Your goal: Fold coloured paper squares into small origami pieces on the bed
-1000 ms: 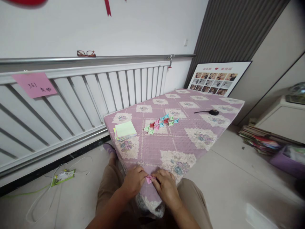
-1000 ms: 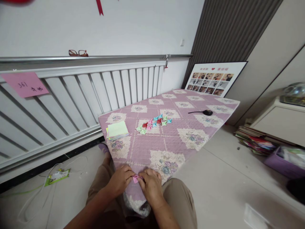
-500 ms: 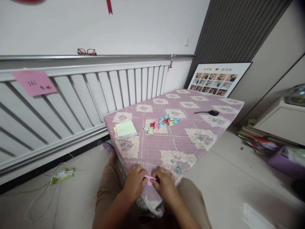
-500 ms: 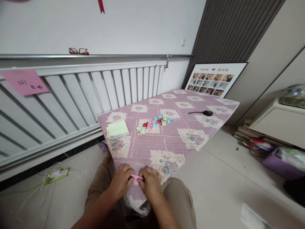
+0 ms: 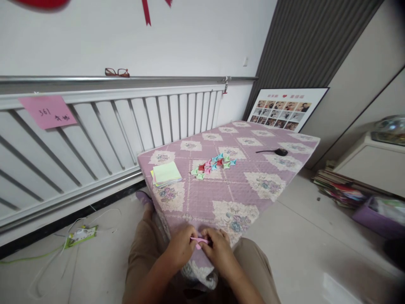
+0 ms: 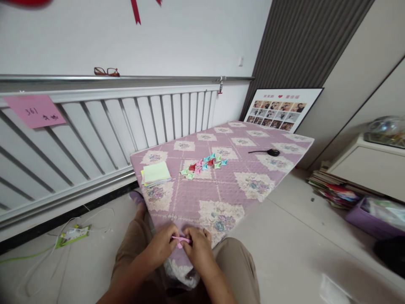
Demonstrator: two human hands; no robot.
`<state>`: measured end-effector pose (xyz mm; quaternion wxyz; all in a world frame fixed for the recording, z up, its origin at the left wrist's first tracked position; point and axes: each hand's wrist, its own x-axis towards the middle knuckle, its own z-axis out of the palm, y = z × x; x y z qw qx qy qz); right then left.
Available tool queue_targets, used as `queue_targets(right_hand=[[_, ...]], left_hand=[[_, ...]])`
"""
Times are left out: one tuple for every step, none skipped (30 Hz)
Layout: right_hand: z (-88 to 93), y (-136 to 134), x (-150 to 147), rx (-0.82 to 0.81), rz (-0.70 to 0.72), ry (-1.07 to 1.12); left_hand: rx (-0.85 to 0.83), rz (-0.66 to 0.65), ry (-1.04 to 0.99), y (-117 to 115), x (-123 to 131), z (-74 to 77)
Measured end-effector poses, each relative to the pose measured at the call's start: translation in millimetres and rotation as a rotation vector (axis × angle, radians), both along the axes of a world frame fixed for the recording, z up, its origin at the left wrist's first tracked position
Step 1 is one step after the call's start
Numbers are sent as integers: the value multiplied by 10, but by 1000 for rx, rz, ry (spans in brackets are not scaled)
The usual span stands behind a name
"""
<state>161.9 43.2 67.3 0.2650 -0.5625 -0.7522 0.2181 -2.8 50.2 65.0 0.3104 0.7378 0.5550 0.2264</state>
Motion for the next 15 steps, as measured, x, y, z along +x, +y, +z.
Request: queue_targets(right_hand=[[2,-14,-15,-21,17,16],[7,-30,-33,-35,32,35],[15,-47,-52,-39,43,61],[27,-64,-72,-34,47,93],[42,-80,-92,-23,41,131],[59,-96,-112,-12,31,174],[77,-109,-131,-6,19,218],[96,-122,-148,-7,10,260],[114,-133,-164,-13,6,300],[130,-144,-178,-23,7,337],[145,-154,-191,-37,12,373],[158,-164,-203,-54,21,405],[171,-174,-214,-72,26,436],[185,-184,-224,-91,27,464],[201,-195,-233,-110,23,488]], left_hand=[[-14,17,-44,-16,8,-8],[-29,38,-84,-32,15,-13],[-42,61,-114,-50,20,-14],[-60,87,-156,-69,24,-9],[-85,115,-217,-89,26,1],[-116,142,-297,-112,26,17],[-151,168,-394,-136,25,36],[-188,192,-497,-161,22,55],[-224,214,-594,-187,20,73],[-257,232,-669,-211,17,87],[-283,245,-716,-234,16,94],[-306,257,-756,-256,15,94],[-327,262,-794,-275,17,88],[-342,259,-831,-293,20,77],[-351,252,-870,-308,25,63]])
